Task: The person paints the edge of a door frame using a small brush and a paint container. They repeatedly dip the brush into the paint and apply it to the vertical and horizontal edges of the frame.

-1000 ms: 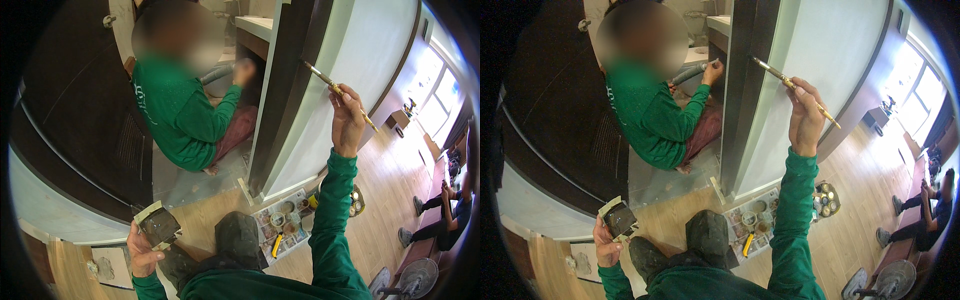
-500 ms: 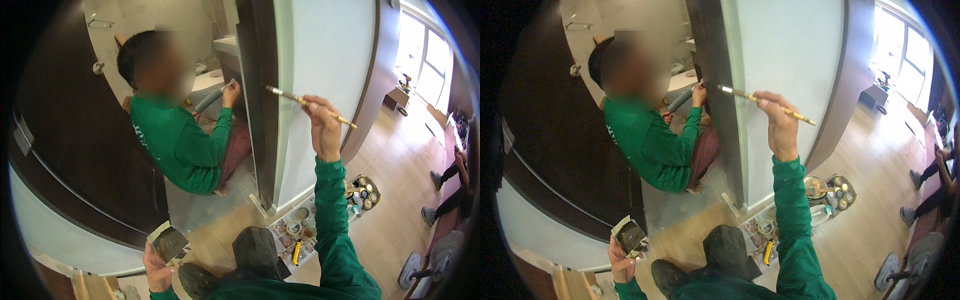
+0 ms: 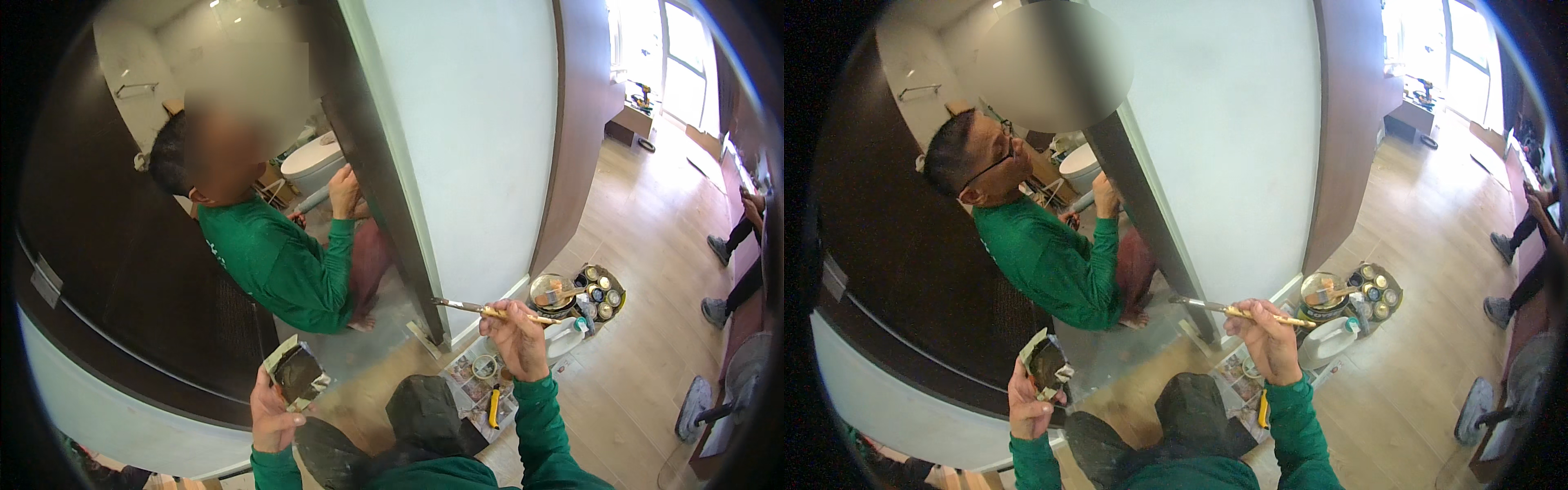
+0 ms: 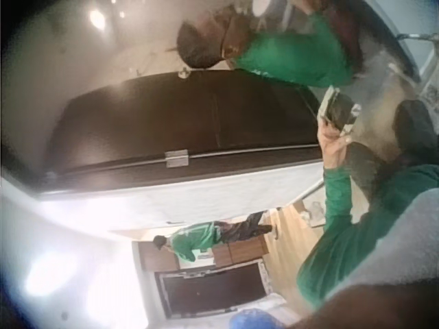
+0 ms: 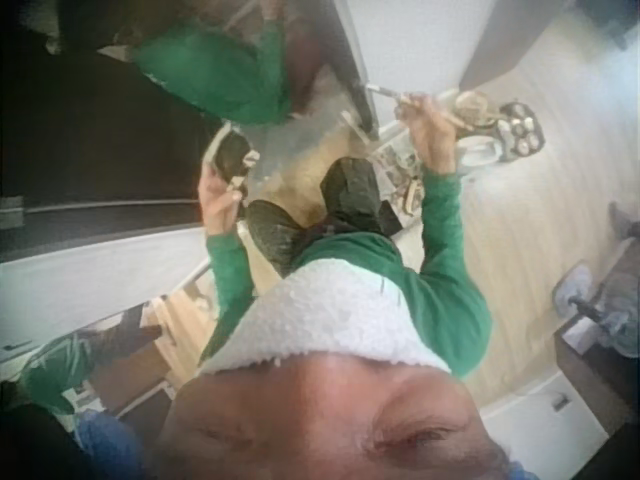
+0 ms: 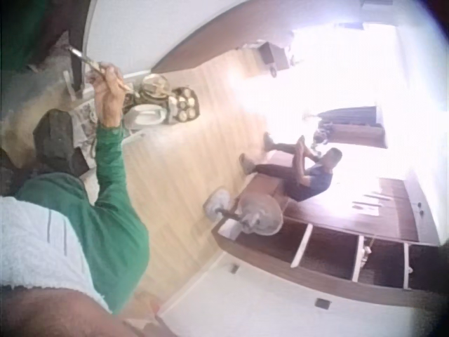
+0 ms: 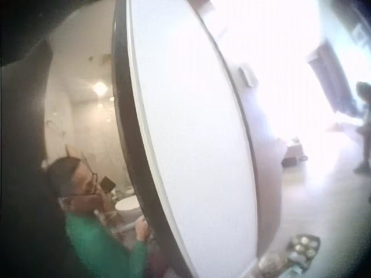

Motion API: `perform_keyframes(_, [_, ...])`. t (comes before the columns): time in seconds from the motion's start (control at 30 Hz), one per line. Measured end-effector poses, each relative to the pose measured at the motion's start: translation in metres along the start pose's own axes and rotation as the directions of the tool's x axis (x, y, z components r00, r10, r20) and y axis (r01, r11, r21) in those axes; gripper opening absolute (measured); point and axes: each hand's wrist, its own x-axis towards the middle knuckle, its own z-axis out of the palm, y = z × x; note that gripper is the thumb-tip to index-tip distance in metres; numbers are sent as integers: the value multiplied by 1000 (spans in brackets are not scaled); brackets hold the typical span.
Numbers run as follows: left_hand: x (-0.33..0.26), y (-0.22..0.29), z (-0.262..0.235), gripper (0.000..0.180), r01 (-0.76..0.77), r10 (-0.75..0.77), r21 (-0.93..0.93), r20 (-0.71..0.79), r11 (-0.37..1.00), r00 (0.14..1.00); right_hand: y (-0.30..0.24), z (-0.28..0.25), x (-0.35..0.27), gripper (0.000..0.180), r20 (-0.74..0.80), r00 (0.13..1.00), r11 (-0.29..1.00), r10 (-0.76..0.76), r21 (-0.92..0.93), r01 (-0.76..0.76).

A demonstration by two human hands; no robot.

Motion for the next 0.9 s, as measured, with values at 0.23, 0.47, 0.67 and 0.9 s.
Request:
perform_keyframes(0.23, [6,-13,8,102,43,-38,-65,79,997,996,5,8,-23,26,3,997,997,73,24,-73])
perform_keyframes(0.47, [-9,-39,-3,108,83,-71,-97,118,992,990,10,40,-46,25,11,996,993,92,-78,-90])
perform_keyframes(0.67, [-5,-58,-12,105,65,-49,-98,160,993,986,11,80,-62,24,73,994,836,80,-547,-28])
perform_keyframes(0.9, [11,-55,-17,100,39,-15,-82,278,996,960,16,129,-52,21,179,983,475,-28,-863,170])
